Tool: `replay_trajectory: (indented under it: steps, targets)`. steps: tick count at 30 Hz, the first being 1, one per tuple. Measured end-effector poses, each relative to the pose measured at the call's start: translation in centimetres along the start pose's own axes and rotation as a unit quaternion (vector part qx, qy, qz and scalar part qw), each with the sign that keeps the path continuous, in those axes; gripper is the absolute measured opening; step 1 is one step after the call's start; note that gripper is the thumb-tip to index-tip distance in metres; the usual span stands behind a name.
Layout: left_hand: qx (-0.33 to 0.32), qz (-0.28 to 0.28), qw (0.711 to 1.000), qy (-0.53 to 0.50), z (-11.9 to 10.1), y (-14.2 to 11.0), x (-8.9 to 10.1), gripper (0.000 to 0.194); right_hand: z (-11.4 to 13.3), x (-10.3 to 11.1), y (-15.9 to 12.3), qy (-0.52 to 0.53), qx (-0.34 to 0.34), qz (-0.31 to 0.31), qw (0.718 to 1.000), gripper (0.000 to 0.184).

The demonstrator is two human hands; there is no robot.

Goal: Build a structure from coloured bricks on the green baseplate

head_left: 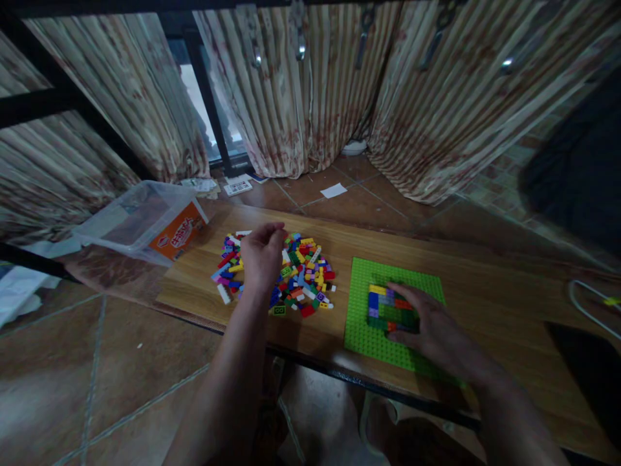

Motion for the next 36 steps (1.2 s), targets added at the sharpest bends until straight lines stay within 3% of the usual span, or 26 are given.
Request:
replay_trajectory:
  steps: [4, 8, 11, 16, 23, 29, 36]
  targets:
    - [0.005, -0.002, 1.0, -0.03, 0.0, 0.3, 0.5, 0.021, 2.0, 0.6, 0.6, -0.024, 0.04, -0.022, 0.999, 0.064]
    - [0.007, 0.002, 0.999, -0.044, 0.1, 0.3, 0.7, 0.022, 6.2, 0.5, 1.8, 0.009, 0.066, -0.078, 0.995, 0.032]
    - [0.011, 0.01, 0.999, -0.05, 0.2, 0.2, 0.8, 0.021, 9.8, -1.1, 2.3, 0.046, 0.111, -0.093, 0.988, 0.02]
    - [0.015, 0.012, 0.999, -0.051, 0.0, 0.0, 1.1, 0.019, 13.5, -5.0, 2.5, 0.036, 0.167, -0.043, 0.984, 0.015]
    - [0.024, 0.015, 0.999, -0.044, -0.4, 0.1, 1.8, 0.017, 14.9, -6.9, 2.9, -0.021, 0.157, -0.005, 0.987, 0.022]
    - [0.026, 0.021, 0.999, -0.032, -0.4, 0.2, 2.3, 0.019, 15.2, -7.7, 3.3, -0.038, 0.152, 0.01, 0.988, 0.013]
    - [0.014, 0.024, 1.0, -0.011, -0.5, 0.2, 2.1, 0.02, 16.1, -7.5, 3.0, 0.014, 0.155, 0.006, 0.988, 0.007]
Point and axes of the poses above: each hand's wrist, its own y-axis towards the middle knuckle, its own x-axis out of the back of the hand, z = x × y, the point moved 6 cm from there along y, towards the middle knuckle, and after that the axes turned 2 degrees about y, right-handed, at the moved point
